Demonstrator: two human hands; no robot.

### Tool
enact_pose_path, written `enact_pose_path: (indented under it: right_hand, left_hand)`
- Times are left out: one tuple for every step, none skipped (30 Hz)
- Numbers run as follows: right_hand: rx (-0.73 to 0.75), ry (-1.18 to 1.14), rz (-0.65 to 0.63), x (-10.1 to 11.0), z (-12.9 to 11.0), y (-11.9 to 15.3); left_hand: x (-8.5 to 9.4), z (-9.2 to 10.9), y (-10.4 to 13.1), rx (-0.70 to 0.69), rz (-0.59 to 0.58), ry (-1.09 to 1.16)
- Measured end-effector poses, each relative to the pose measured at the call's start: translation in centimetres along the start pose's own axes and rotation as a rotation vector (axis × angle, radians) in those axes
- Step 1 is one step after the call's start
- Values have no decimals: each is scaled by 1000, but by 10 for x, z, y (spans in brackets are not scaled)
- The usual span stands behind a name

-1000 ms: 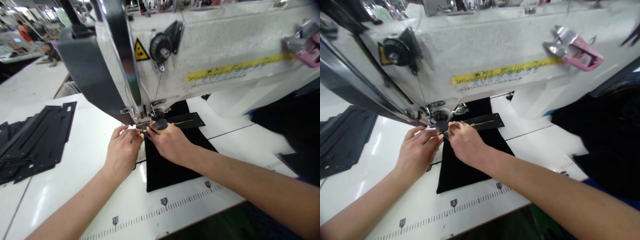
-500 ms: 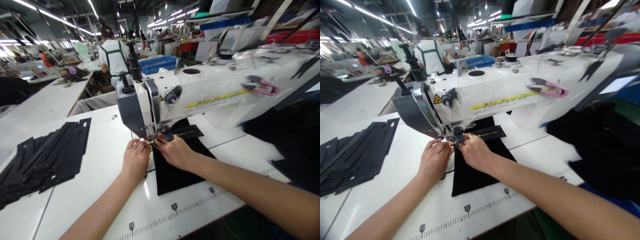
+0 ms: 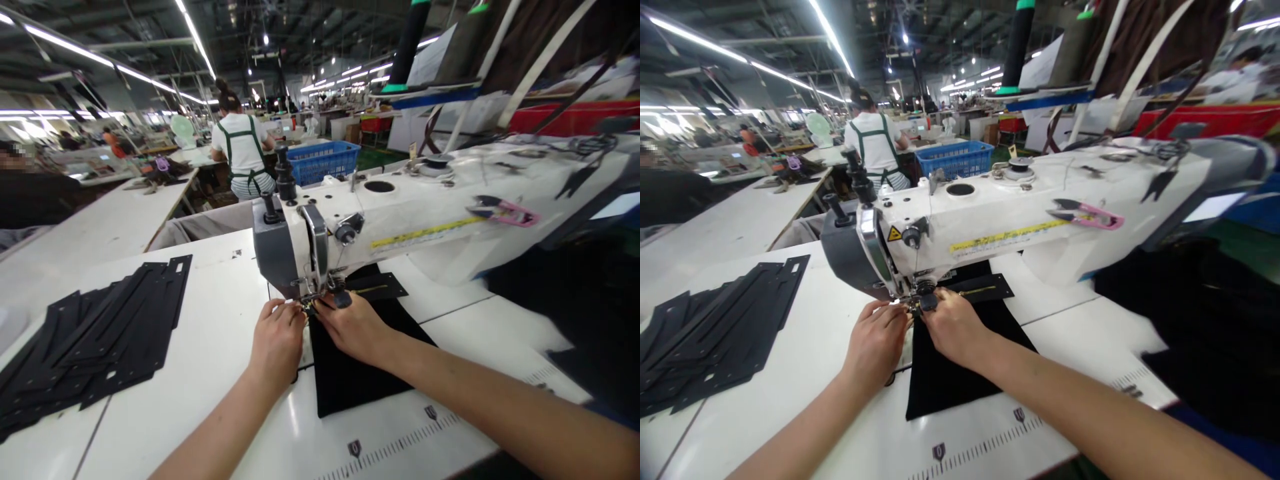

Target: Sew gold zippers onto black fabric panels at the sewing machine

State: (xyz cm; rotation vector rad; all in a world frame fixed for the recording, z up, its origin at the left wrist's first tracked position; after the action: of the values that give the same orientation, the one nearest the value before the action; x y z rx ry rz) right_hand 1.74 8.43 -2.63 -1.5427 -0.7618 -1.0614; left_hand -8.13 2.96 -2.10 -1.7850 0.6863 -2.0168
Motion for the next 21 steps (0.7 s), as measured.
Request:
enact_pose_path:
  right_hand:
    - [6, 2, 10, 0, 0, 0]
    - [12, 6, 20, 1, 0, 0]
    - [18, 12, 31, 1, 0, -1]
    - [24, 16, 44, 1, 0, -1]
    - [28, 20, 59, 1, -1, -2]
    - [32, 20, 77, 1, -1, -3]
    - [35, 18, 96, 1, -2, -4]
    - [38, 13, 110, 1, -2, -4]
    - [38, 7, 116, 1, -1, -4]
    - [36, 0, 111, 1, 1, -4]
    - [33, -3, 95, 2, 3, -2]
    - [27, 1, 73, 4, 7, 1]
    - [9, 16, 49, 8, 12, 5]
    - [-22, 42, 27, 12, 18, 12]
    - [-64, 76, 8, 17, 22, 22]
    - [-107, 110, -11, 23, 25, 33]
    - [-143, 140, -28, 28, 25, 45]
    - [-157, 161, -40, 33, 19, 57]
    - [-144, 168, -48, 37, 9, 69]
    - [-106, 172, -39, 42, -6, 80]
    - [-50, 163, -11, 46, -25, 88]
  left_hand:
    - [0, 0, 0, 4, -3, 1]
    - [0, 0, 0, 9, 4, 2]
    - [1, 0, 0, 12, 14, 1]
    - [1, 0, -1, 16, 28, -3]
    - [1, 0, -1, 19, 41, -6]
    - [1, 0, -1, 22, 54, -8]
    - [1, 0, -1, 23, 64, -7]
    - [0, 0, -2, 26, 69, -1]
    - [-1, -1, -2, 29, 69, 8]
    - [-2, -2, -2, 35, 67, 17]
    - [-2, -3, -3, 43, 60, 25]
    - [-1, -4, -4, 53, 50, 31]
    - [1, -5, -4, 62, 36, 35]
    - [4, -5, -4, 70, 22, 37]
    - [8, -5, -4, 75, 6, 37]
    - [14, -4, -2, 78, -11, 41]
    - [21, -2, 0, 79, -31, 52]
    - [29, 0, 5, 80, -50, 72]
    - [37, 3, 10, 80, -67, 99]
    - [44, 7, 17, 79, -85, 131]
    - [51, 11, 24, 77, -105, 161]
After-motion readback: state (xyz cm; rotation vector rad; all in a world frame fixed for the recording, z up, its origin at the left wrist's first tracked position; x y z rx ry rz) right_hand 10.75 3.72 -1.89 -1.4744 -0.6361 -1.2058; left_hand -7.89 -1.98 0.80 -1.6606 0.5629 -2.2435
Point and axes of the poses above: each hand's wrist, its own y-axis away from the middle knuckle, its own x-axis out of the back of the hand, z = x × y, the point moved 5 cm from there along -y, towards the middle knuckle, and after that the axes turned 15 degrees about x, right-handed, at the moved point
